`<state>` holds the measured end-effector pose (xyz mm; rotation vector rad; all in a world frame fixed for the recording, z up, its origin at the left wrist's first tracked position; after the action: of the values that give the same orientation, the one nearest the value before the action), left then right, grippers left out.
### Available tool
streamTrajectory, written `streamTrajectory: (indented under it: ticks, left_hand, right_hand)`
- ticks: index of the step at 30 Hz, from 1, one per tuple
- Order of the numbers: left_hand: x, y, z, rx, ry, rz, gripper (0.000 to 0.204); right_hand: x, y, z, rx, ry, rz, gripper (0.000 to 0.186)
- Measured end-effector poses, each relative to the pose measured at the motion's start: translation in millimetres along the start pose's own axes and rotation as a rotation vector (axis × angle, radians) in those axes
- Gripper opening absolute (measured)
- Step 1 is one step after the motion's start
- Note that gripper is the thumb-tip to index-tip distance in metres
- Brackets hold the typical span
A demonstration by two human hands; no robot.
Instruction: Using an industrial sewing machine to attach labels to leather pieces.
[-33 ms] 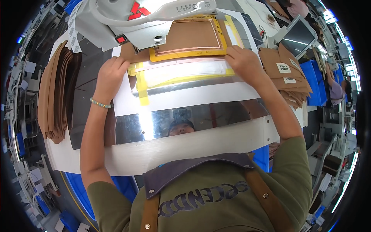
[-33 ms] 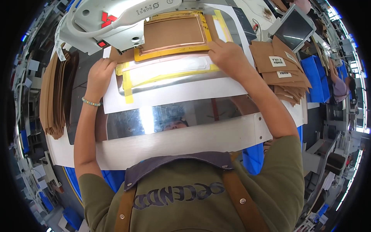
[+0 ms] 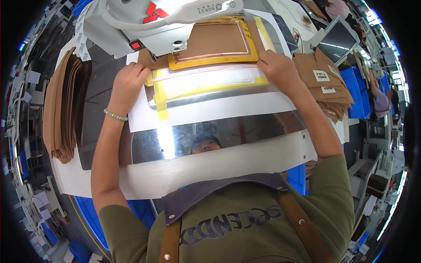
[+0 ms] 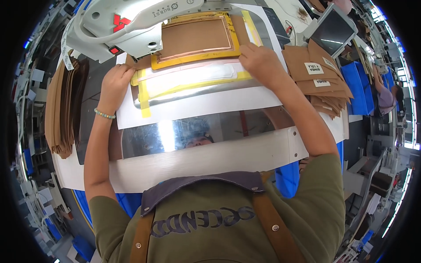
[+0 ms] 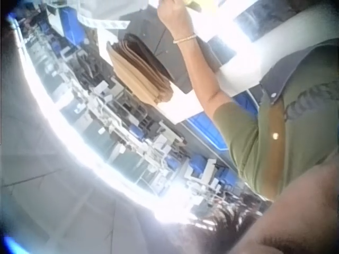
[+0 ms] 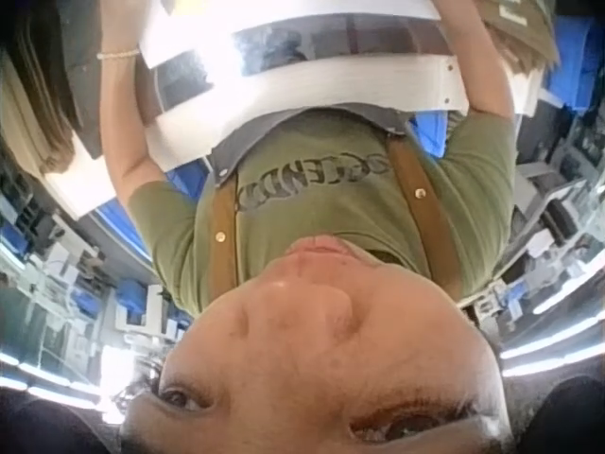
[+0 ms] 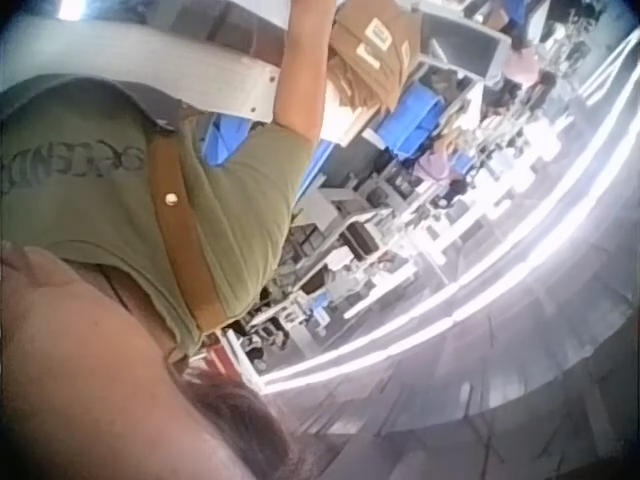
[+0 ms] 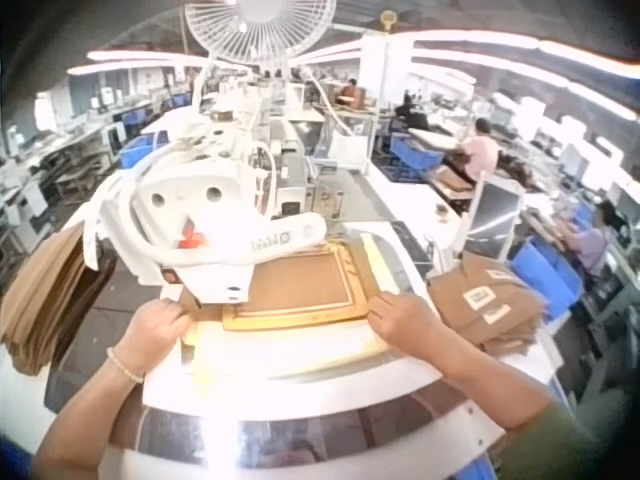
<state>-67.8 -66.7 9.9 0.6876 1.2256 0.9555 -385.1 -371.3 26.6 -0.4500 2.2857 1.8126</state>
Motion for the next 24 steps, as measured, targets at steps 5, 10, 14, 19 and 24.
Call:
streamTrajectory:
  ticks: [5,10,14,19,24]
  left_hand:
    - [-20,-2,-23,0.067,-0.063,0.034,0.026]
    - [-5,6,-40,0.228,0.047,0.064,0.038]
    - [5,-4,-49,0.2,0.23,0.177,0.051]
    - [6,0,-50,0.239,0.287,0.234,0.051]
    - [9,2,-49,0.254,0.286,0.225,0.048]
  right_hand:
    - [26,-8,-23,0.019,-0.146,-0.12,0.007]
    - [41,-3,-6,0.017,-0.299,-0.095,0.025]
    - [61,-6,0,-0.018,-0.42,-0.02,0.046]
    - [69,-12,0,-0.092,-0.465,-0.043,0.046]
    - [67,-9,2,-0.141,-0.444,-0.1,0.038]
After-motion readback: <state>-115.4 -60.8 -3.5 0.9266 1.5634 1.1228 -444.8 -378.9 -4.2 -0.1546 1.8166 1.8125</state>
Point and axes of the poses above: each hand's wrist, its own x-axis away from the middle knuckle, its own y-axis out of the back of the hand, z = x × y, the point moved 2 cm from there along -x, towards the middle knuckle, and after that the axes turned 5 degrees about -x, right-handed, at the moved point
